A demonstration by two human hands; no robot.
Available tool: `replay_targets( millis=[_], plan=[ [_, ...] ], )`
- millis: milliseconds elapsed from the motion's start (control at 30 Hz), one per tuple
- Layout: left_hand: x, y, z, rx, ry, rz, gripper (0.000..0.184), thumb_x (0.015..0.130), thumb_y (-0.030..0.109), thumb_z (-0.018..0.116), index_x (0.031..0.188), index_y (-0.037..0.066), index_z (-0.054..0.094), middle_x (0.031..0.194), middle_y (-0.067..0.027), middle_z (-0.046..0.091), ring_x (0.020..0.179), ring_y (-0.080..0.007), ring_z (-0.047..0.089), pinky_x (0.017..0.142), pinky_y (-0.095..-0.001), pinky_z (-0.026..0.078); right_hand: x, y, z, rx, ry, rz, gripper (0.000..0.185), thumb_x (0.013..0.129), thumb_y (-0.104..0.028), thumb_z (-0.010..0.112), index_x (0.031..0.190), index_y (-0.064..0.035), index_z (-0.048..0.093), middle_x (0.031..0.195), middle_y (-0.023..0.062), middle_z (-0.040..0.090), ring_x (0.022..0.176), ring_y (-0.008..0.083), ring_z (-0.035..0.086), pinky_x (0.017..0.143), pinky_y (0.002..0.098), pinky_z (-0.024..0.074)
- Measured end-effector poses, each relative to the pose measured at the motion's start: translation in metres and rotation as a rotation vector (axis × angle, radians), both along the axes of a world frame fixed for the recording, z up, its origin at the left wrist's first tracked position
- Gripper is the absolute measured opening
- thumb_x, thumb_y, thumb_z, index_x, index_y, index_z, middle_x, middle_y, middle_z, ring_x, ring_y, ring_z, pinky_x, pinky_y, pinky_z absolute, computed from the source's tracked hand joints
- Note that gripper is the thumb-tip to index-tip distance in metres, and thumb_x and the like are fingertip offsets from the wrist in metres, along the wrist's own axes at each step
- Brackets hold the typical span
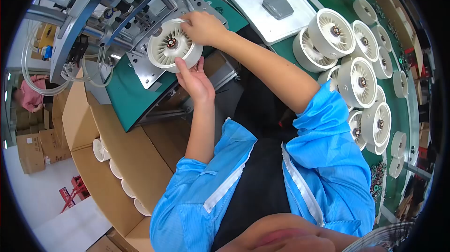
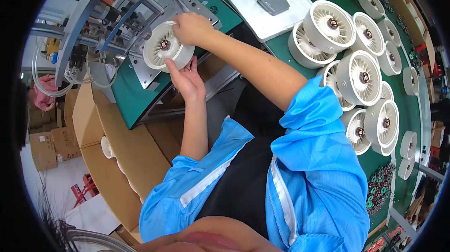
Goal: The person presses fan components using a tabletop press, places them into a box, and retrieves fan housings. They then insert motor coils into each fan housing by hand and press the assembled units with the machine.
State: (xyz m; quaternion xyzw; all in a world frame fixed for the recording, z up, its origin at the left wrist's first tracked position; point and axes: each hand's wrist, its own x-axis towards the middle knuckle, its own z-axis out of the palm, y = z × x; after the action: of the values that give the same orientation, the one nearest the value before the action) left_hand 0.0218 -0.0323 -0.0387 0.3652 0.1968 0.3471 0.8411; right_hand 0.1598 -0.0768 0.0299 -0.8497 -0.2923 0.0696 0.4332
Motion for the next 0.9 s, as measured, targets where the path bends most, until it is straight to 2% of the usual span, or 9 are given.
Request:
replay_targets(
  millis=[233,300,433,500,600,700,733,833,900],
  plan=[
    [-0.001,0.007,-0.012,0.147,0.077,-0.108,0.054,0.106,0.056,0.052,0.116,0.003,0.056,0.066,0.0029,0.041,0.05,-0.0104,0.035,0.057,-0.0325,0.042,0.083,-0.107,-0.042,-0.241,-0.775,-0.881,0.048,0.092,-0.048,0.064,0.108,-0.004,0.075,0.116,0.0225,0.07,0.115,0.0374,0.063,0.104,0.0467,0.0476],
    [0.002,0.013,-0.021,0.095,0.074,-0.134,0.057,0.105,0.06,0.051,0.109,0.003,0.057,0.065,0.003,0.039,0.048,-0.0103,0.033,0.05,-0.0301,0.036,0.099,-0.141,-0.04,-0.539,-0.115,-0.591,0.059,0.092,-0.057,0.062,0.12,-0.0054,0.073,0.129,0.0219,0.068,0.122,0.037,0.062,0.107,0.0507,0.0442],
    [0.003,0.018,-0.011,0.127,0.084,-0.196,0.062,0.101,0.068,0.052,0.108,0.007,0.055,0.066,0.0046,0.037,0.043,-0.0089,0.025,0.046,-0.025,0.025,0.071,-0.163,0.04,-0.278,-0.003,-0.475,0.071,0.094,-0.06,0.056,0.138,-0.0053,0.064,0.155,0.0203,0.049,0.149,0.0362,0.04,0.115,0.0682,0.0298],
    [0.002,0.022,-0.007,0.137,0.103,-0.203,0.062,0.1,0.069,0.051,0.098,0.007,0.052,0.064,0.0041,0.036,0.041,-0.0082,0.026,0.045,-0.0251,0.023,0.057,-0.199,0.085,-0.326,-0.424,-0.452,0.063,0.09,-0.051,0.059,0.135,-0.0066,0.067,0.146,0.0211,0.058,0.141,0.0404,0.05,0.113,0.0702,0.0311],
    [-0.003,0.032,-0.004,0.13,0.139,-0.246,0.064,0.102,0.069,0.047,0.099,0.005,0.054,0.063,0.0026,0.035,0.041,-0.0075,0.026,0.045,-0.0248,0.023,0.045,-0.313,0.164,-0.294,-0.321,-0.564,0.049,0.086,-0.042,0.062,0.122,-0.0109,0.074,0.12,0.0192,0.073,0.113,0.0374,0.069,0.098,0.0515,0.0521],
    [-0.004,0.036,-0.001,0.133,0.155,-0.27,0.066,0.102,0.069,0.048,0.097,0.004,0.052,0.062,0.0026,0.033,0.041,-0.0078,0.025,0.045,-0.025,0.023,0.048,-0.473,0.151,-0.597,-0.361,-0.903,0.04,0.087,-0.037,0.069,0.103,-0.0018,0.076,0.105,0.0239,0.074,0.103,0.0377,0.072,0.088,0.0463,0.0575],
    [-0.003,0.042,-0.005,0.105,0.164,-0.261,0.066,0.101,0.07,0.049,0.093,0.004,0.051,0.063,0.0027,0.032,0.041,-0.008,0.025,0.045,-0.0252,0.024,0.073,-0.555,0.121,-1.087,-0.297,-0.613,0.065,0.083,-0.043,0.074,0.134,-0.004,0.065,0.127,0.0291,0.067,0.119,0.0291,0.069,0.102,0.0423,0.0539],
    [-0.003,0.029,0.006,0.114,0.181,-0.183,0.066,0.1,0.071,0.051,0.075,0.009,0.046,0.061,0.0039,0.032,0.04,-0.0083,0.026,0.043,-0.0258,0.025,0.013,-0.666,0.046,-1.009,0.172,-0.498,0.033,0.089,-0.029,0.068,0.096,0.0028,0.069,0.098,0.0255,0.073,0.092,0.0369,0.07,0.084,0.048,0.054],
    [0.002,0.04,-0.007,0.091,0.17,-0.215,0.063,0.101,0.069,0.05,0.096,0.006,0.049,0.063,0.0027,0.033,0.04,-0.0084,0.026,0.044,-0.0257,0.026,-0.017,-0.72,-0.012,-0.902,0.067,-0.534,0.036,0.088,-0.029,0.069,0.115,-0.0048,0.069,0.112,0.0224,0.07,0.105,0.0358,0.067,0.095,0.047,0.0515]
  ],
)
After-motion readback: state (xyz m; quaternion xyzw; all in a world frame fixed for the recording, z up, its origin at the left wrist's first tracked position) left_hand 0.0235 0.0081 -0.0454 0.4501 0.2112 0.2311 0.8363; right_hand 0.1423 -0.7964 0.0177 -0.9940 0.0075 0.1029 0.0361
